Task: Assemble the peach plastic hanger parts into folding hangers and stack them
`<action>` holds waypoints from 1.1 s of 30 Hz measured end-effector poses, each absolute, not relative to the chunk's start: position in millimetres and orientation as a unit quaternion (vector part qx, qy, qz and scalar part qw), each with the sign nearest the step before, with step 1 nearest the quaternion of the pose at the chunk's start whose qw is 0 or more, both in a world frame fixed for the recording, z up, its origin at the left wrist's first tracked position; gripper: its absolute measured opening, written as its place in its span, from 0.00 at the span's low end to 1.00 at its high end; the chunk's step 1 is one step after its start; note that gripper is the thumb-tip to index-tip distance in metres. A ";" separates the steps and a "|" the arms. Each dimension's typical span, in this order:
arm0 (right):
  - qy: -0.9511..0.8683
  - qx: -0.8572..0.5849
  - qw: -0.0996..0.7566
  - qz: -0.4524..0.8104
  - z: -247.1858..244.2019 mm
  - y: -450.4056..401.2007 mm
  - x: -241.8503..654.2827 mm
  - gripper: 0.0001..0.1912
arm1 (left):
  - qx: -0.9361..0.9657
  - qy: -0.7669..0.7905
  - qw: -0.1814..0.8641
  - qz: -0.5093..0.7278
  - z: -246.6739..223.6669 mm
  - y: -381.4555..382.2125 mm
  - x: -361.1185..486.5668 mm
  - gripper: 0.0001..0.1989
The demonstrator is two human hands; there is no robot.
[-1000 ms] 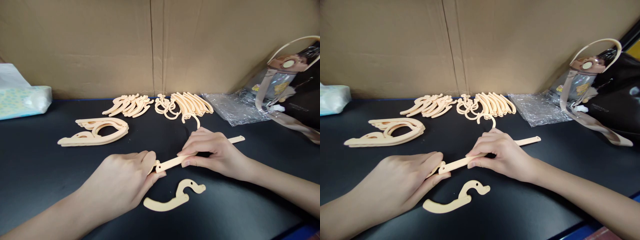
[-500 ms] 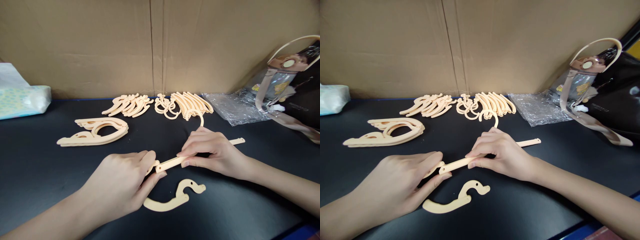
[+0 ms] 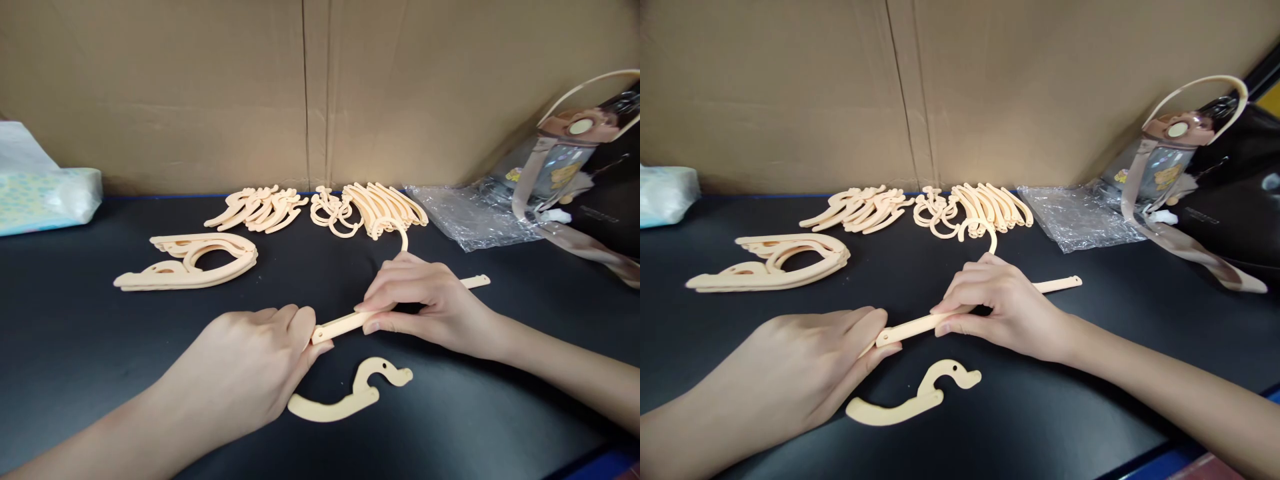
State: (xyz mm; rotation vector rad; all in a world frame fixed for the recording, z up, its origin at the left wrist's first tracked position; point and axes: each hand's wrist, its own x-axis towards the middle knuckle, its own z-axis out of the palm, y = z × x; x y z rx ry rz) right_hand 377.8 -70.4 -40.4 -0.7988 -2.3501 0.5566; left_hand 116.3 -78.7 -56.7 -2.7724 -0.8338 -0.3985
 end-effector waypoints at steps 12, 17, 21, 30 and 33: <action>-0.874 -0.316 0.282 0.239 -38.3 -69.1 378.0 0.05 | -0.932 -0.287 0.119 -0.189 -55.2 -77.8 118.6 0.13; -0.885 -0.320 0.238 0.242 -35.3 -64.4 383.7 0.07 | -0.940 -0.260 0.061 -0.214 -53.6 -74.5 119.6 0.07; -0.900 -0.312 0.198 0.231 -29.4 -60.4 391.6 0.08 | -0.948 -0.229 0.032 -0.218 -47.9 -74.6 121.4 0.09; -0.886 -0.358 0.169 0.241 -28.8 -47.3 409.9 0.16 | -0.946 -0.218 0.069 -0.232 -52.2 -73.1 117.8 0.15; -0.869 -0.372 0.178 0.275 -33.6 -44.4 412.0 0.18 | -0.940 -0.237 0.035 -0.243 -57.4 -70.2 115.2 0.16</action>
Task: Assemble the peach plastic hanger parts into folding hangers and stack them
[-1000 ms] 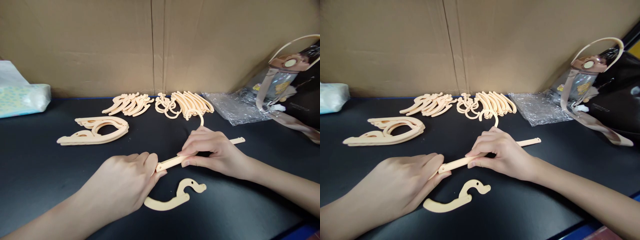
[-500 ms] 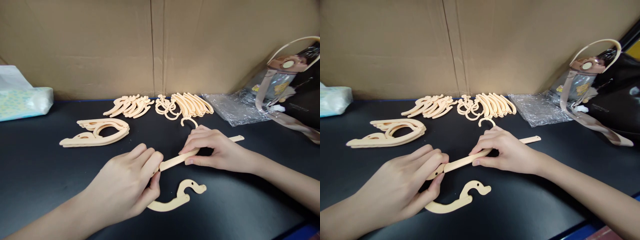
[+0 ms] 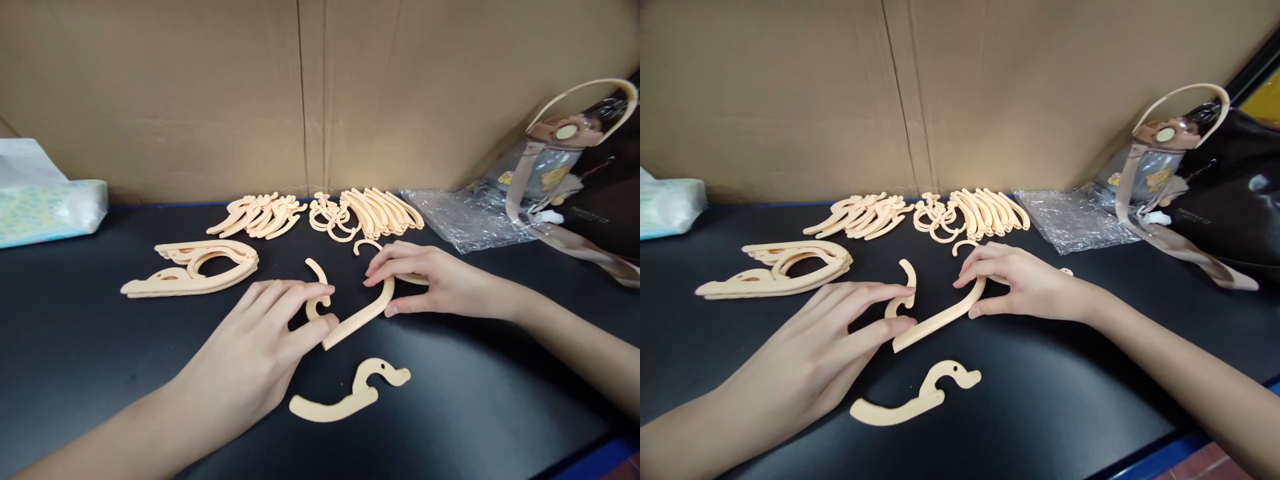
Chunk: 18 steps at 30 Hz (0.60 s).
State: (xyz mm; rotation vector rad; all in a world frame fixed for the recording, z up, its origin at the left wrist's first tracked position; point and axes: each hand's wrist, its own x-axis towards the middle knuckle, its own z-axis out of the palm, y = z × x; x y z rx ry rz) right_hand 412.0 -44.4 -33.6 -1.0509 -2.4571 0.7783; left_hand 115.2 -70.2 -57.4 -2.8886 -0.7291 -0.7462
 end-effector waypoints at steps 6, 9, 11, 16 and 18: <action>-0.869 -0.373 0.210 0.249 -39.9 -47.7 403.5 0.18 | -0.927 -0.265 -0.087 -0.252 -53.0 -73.5 115.6 0.14; -0.872 -0.365 0.218 0.244 -41.1 -50.6 398.0 0.18 | -0.924 -0.277 -0.097 -0.243 -50.8 -75.2 116.1 0.10; -0.872 -0.363 0.218 0.245 -41.3 -52.1 396.2 0.18 | -0.926 -0.280 -0.095 -0.236 -50.9 -75.5 116.3 0.10; -0.876 -0.347 0.224 0.250 -40.3 -54.0 394.5 0.19 | -0.923 -0.276 -0.101 -0.247 -50.4 -76.7 118.0 0.13; -0.878 -0.339 0.226 0.252 -40.2 -53.9 393.6 0.18 | -0.925 -0.269 -0.095 -0.250 -49.7 -77.5 118.8 0.15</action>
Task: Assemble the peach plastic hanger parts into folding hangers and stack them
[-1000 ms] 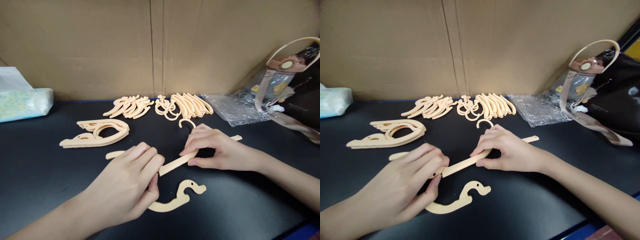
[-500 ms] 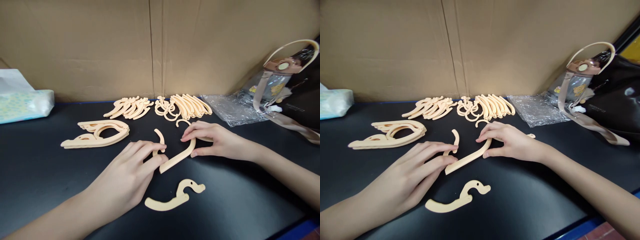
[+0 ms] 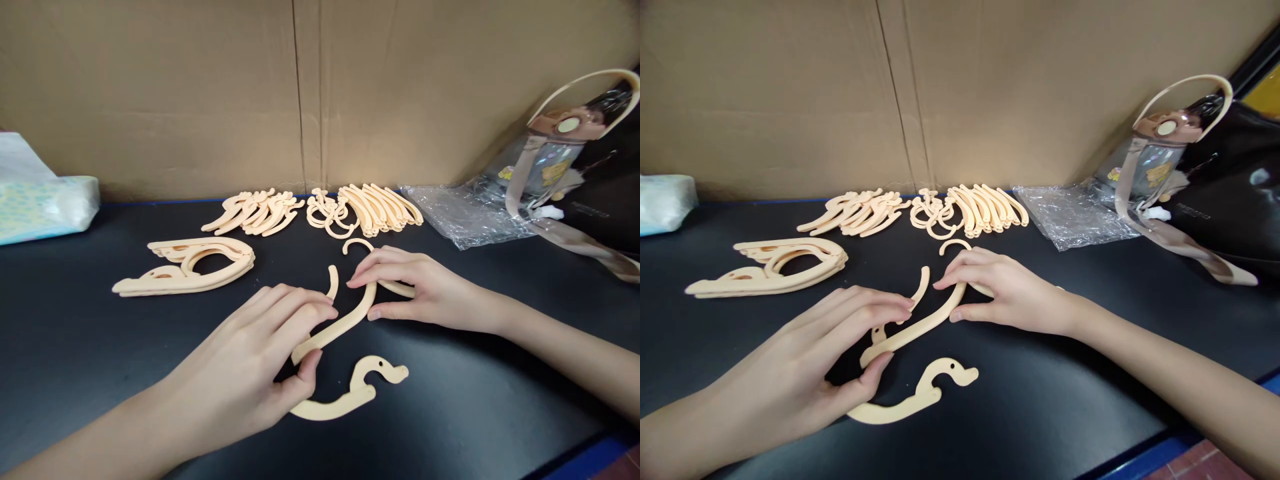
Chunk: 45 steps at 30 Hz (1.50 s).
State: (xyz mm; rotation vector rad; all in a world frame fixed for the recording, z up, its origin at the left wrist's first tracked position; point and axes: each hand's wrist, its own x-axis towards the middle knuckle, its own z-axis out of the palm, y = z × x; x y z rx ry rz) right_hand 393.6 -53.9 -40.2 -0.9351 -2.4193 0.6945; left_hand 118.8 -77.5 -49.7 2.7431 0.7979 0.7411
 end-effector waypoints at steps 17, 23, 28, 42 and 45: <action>-0.897 -0.230 0.240 0.290 -33.2 -57.2 393.4 0.21 | 0.944 0.238 0.058 0.223 -50.7 -73.5 117.6 0.20; -0.890 -0.241 0.273 0.276 -36.1 -57.7 393.5 0.20 | 0.930 0.263 -0.028 0.255 -54.3 -67.2 116.6 0.16; -0.886 -0.237 0.285 0.277 -37.7 -58.0 393.8 0.15 | 0.924 0.306 -0.041 0.224 -55.4 -65.2 115.5 0.14; -0.875 -0.306 0.302 0.224 -32.5 -72.0 384.8 0.25 | 0.918 0.341 -0.045 0.197 -53.5 -65.0 117.3 0.13; -0.895 -0.287 0.272 0.208 -29.1 -79.1 385.3 0.23 | 0.915 0.351 -0.068 0.185 -50.7 -65.5 117.5 0.15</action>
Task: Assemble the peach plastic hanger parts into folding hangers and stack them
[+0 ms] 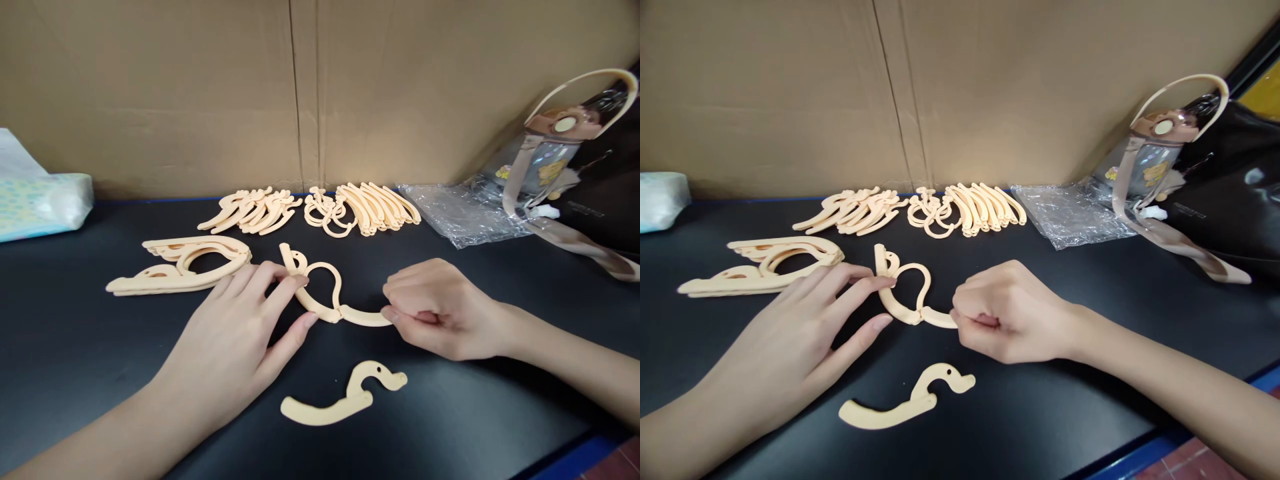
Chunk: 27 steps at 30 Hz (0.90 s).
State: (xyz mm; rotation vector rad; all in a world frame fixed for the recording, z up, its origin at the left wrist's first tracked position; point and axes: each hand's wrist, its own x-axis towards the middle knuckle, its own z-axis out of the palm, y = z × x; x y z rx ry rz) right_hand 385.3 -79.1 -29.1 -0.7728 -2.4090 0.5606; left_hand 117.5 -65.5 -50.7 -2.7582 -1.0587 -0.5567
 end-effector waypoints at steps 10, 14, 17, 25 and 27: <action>-0.955 -0.249 0.113 0.117 -22.0 -105.1 370.1 0.10 | -0.908 -0.367 0.109 -0.170 -47.5 -68.2 119.2 0.14; -0.959 -0.253 0.091 0.094 -18.4 -102.7 371.3 0.09 | -0.901 -0.383 0.115 -0.168 -48.0 -69.2 118.7 0.10; -0.957 -0.268 0.078 0.079 -16.8 -96.9 375.8 0.11 | -0.901 -0.384 0.104 -0.171 -47.8 -68.8 118.6 0.09; -0.925 -0.364 0.105 -0.009 -21.7 -84.5 391.8 0.15 | -0.906 -0.369 0.064 -0.198 -52.3 -65.8 115.6 0.11; -0.917 -0.386 0.097 -0.021 -22.1 -81.9 398.4 0.14 | -0.901 -0.377 0.036 -0.212 -53.8 -64.9 113.9 0.11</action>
